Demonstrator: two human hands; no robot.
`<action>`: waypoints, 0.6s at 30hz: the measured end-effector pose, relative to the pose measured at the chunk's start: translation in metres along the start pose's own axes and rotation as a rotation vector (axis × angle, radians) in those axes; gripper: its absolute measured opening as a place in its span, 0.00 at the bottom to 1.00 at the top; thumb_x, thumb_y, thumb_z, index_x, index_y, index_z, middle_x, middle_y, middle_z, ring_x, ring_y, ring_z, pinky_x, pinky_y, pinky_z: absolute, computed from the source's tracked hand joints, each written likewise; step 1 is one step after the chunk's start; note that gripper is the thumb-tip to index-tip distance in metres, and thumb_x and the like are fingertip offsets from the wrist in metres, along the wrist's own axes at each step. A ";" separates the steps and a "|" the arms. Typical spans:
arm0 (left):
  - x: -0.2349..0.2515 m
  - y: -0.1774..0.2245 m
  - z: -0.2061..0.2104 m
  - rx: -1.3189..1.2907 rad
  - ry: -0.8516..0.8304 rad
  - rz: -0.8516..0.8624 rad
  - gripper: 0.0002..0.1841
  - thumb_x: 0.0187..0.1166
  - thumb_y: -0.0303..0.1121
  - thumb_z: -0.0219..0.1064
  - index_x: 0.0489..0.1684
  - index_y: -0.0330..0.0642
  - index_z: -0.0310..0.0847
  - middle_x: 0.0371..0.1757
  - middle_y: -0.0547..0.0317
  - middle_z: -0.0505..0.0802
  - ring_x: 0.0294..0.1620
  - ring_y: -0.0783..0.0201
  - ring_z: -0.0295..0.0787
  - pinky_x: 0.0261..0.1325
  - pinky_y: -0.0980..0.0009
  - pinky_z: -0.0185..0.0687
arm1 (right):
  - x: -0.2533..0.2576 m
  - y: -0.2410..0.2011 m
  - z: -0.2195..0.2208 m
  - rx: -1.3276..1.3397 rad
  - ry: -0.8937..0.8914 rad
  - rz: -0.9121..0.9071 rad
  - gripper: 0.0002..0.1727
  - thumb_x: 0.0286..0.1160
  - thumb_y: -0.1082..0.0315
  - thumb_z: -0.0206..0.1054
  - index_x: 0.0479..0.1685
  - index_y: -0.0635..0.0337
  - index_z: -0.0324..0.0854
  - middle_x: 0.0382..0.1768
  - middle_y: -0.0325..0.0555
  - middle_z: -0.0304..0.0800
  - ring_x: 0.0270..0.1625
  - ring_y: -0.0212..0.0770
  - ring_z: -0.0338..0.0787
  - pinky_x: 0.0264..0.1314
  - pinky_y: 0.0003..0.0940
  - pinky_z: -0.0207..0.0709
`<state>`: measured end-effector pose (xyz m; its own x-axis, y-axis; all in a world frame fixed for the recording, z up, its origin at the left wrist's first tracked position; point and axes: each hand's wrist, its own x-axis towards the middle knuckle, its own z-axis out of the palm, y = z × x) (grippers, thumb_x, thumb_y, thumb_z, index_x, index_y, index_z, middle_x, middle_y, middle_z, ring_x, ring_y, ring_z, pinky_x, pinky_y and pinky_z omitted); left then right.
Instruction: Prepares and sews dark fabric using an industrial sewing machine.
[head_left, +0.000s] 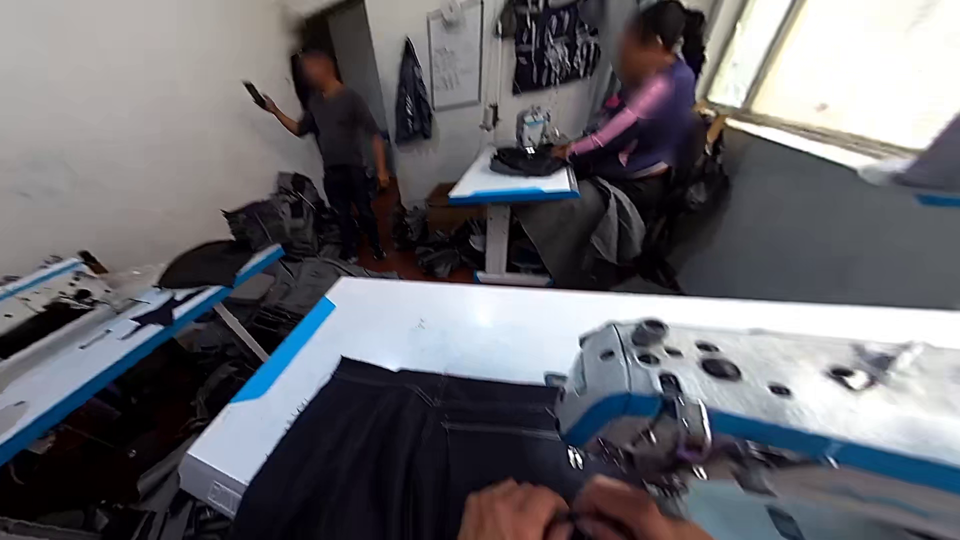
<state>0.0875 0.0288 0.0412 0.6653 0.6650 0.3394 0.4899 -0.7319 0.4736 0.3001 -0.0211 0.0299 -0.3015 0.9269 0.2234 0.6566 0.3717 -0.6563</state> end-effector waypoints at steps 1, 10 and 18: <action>0.000 -0.003 -0.001 -0.025 -0.022 -0.001 0.14 0.82 0.39 0.66 0.46 0.38 0.93 0.45 0.50 0.98 0.49 0.52 0.97 0.54 0.54 0.90 | -0.001 0.004 0.004 -0.042 0.054 -0.031 0.15 0.81 0.63 0.62 0.43 0.65 0.91 0.42 0.57 0.93 0.48 0.53 0.93 0.55 0.50 0.85; -0.003 -0.022 0.019 -0.095 0.186 0.111 0.09 0.77 0.40 0.70 0.40 0.46 0.93 0.36 0.63 0.96 0.37 0.66 0.95 0.41 0.70 0.90 | 0.003 -0.007 -0.004 0.034 -0.043 0.156 0.17 0.85 0.59 0.59 0.47 0.62 0.90 0.40 0.50 0.89 0.38 0.39 0.86 0.46 0.32 0.79; -0.008 -0.024 0.017 0.215 0.316 0.528 0.10 0.78 0.27 0.64 0.39 0.50 0.95 0.36 0.62 0.93 0.34 0.63 0.85 0.34 0.72 0.79 | 0.006 -0.011 -0.014 0.138 -0.177 0.284 0.14 0.85 0.63 0.60 0.52 0.60 0.89 0.44 0.47 0.88 0.40 0.32 0.83 0.47 0.27 0.76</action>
<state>0.0798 0.0385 0.0128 0.6658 0.1953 0.7201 0.2661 -0.9638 0.0154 0.3007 -0.0187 0.0490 -0.2437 0.9645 -0.1023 0.6355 0.0791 -0.7680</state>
